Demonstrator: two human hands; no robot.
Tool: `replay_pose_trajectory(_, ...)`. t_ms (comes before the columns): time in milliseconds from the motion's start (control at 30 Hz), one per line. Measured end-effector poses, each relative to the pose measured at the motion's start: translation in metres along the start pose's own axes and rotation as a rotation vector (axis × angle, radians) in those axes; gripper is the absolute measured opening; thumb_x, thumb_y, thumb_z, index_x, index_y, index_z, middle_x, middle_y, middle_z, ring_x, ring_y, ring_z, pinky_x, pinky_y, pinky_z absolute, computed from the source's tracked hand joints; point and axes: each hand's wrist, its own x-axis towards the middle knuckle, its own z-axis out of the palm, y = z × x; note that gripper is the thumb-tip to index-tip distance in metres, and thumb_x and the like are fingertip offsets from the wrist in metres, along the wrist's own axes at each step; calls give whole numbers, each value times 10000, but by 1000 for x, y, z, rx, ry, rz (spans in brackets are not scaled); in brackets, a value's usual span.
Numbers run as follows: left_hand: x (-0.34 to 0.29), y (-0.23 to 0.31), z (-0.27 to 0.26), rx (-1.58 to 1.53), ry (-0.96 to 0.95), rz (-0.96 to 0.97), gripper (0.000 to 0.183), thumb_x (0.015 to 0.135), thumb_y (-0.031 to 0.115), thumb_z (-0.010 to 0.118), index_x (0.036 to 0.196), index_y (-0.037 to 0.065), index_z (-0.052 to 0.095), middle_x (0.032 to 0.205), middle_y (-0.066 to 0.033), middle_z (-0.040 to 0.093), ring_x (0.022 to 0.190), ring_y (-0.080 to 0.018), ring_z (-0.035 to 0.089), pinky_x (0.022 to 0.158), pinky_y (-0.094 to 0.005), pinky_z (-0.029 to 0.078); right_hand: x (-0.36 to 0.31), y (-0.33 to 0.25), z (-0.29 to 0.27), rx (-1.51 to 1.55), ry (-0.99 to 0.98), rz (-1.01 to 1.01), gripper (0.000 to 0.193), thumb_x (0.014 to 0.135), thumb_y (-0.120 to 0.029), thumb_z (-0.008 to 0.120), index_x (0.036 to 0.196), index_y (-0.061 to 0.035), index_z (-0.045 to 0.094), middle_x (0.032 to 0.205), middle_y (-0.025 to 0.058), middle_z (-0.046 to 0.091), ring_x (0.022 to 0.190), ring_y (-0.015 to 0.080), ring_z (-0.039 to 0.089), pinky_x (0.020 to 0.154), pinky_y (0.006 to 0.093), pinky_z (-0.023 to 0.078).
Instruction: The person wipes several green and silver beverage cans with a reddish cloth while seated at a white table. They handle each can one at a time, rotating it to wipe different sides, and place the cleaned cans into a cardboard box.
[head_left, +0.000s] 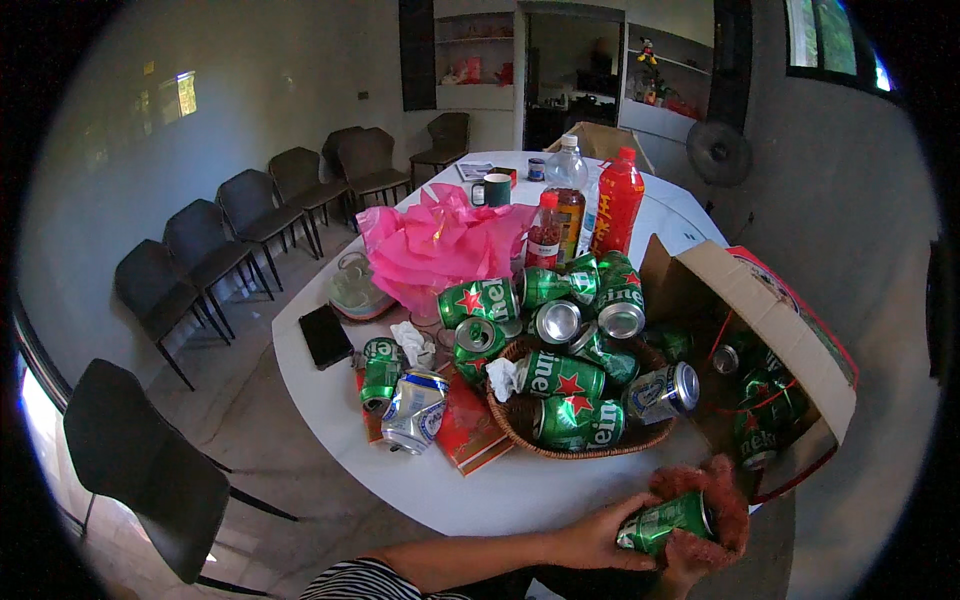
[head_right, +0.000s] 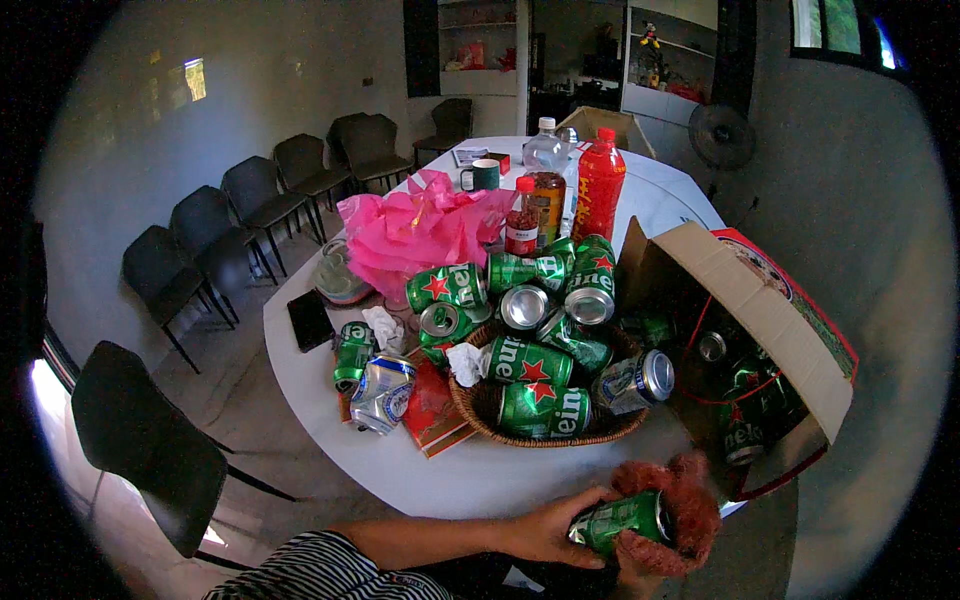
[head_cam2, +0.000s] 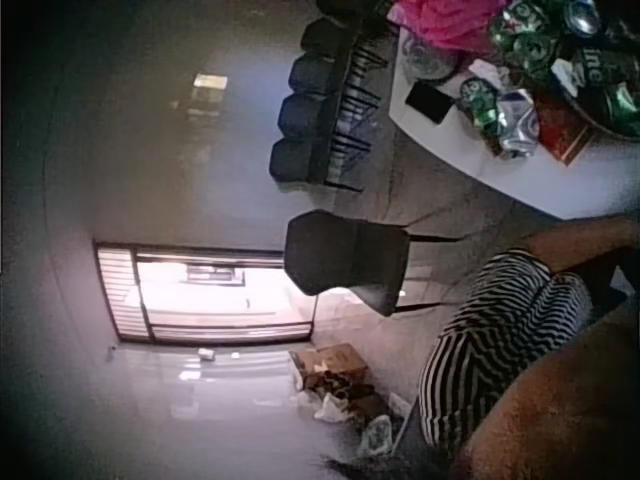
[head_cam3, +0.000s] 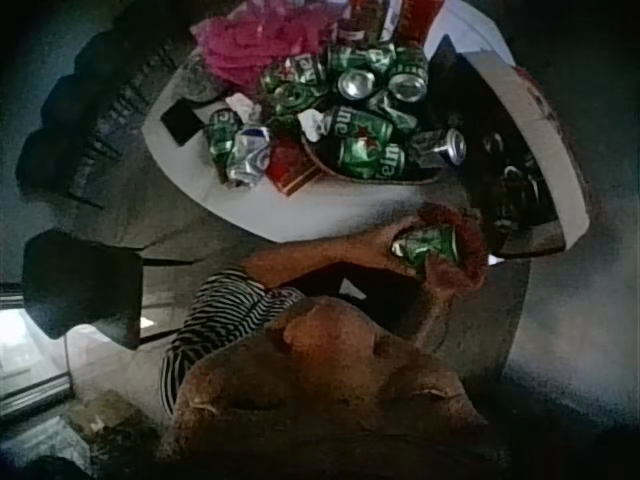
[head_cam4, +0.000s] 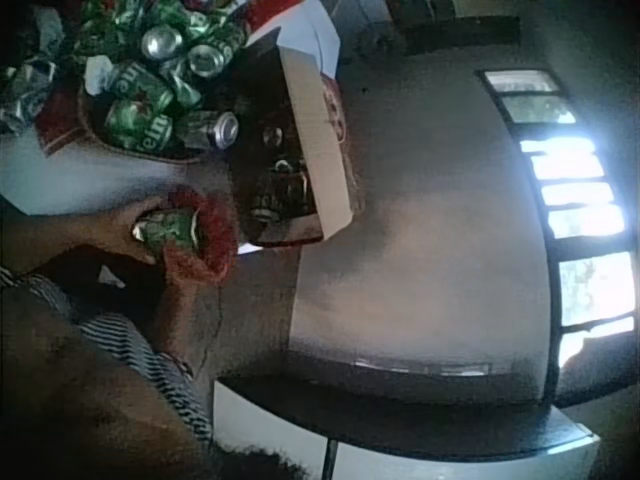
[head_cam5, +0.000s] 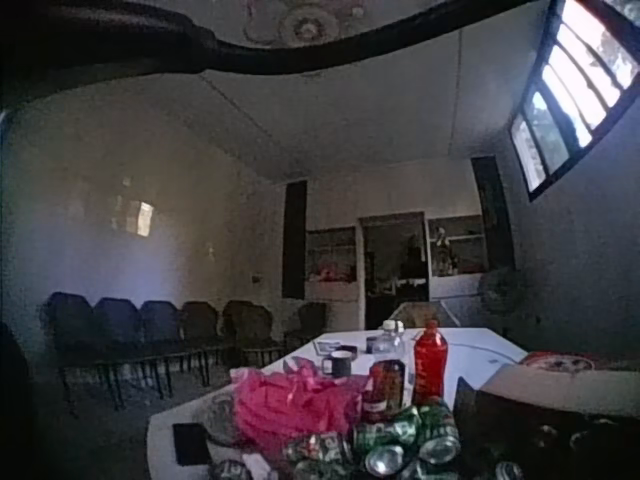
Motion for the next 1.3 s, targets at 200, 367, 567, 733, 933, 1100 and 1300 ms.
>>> replay_pose_trajectory(200,0,-4,-2,-10,110,72,780,706,178,779,1315,13,321,1256,-117,430,1195,-212,403,1005,-332,331,27,-8,24,9,33,28,703,564,-271,796,1102,82,514,1038,197,576,903,291,612,846,407,481)
replay_pose_trajectory(367,-1,7,2,35,142,128,828,675,171,799,1326,15,313,1236,-125,448,1178,-227,428,998,-337,345,35,0,26,107,2,3,707,515,-263,805,1052,107,532,883,192,609,831,286,629,810,390,500)
replay_pose_trajectory(567,-1,12,4,74,89,103,819,706,183,765,1346,1,287,1288,-161,419,1206,-234,405,1005,-347,336,36,2,11,31,-10,33,727,599,-430,759,1035,96,512,843,194,620,784,280,634,733,370,516)
replay_pose_trajectory(733,-4,7,-6,-47,44,-21,804,783,288,688,1387,9,238,1345,-143,391,1225,-239,398,1013,-364,325,37,0,30,-81,-34,-122,718,667,-493,716,1037,87,510,866,194,619,802,283,626,711,360,514)
replay_pose_trajectory(933,-9,6,-12,-868,-300,-419,812,860,396,573,1425,2,144,1436,-150,261,1318,-219,263,1052,-352,265,33,33,1,261,-120,-43,626,708,-425,707,1051,70,534,912,207,617,815,281,618,746,386,500)
replay_pose_trajectory(1100,4,10,-7,-201,40,-134,769,840,401,611,1388,20,228,1367,-105,341,1265,-203,333,1044,-333,277,11,43,-10,-16,142,17,569,702,-325,705,1083,57,524,998,178,598,857,260,601,764,366,506)
replay_pose_trajectory(1300,1,-16,-2,-529,162,-162,566,879,428,559,1252,48,365,1031,-78,539,888,-139,565,596,-265,509,20,44,-32,-208,-162,21,812,653,-359,735,1268,30,375,1150,149,525,1031,248,534,854,350,470)
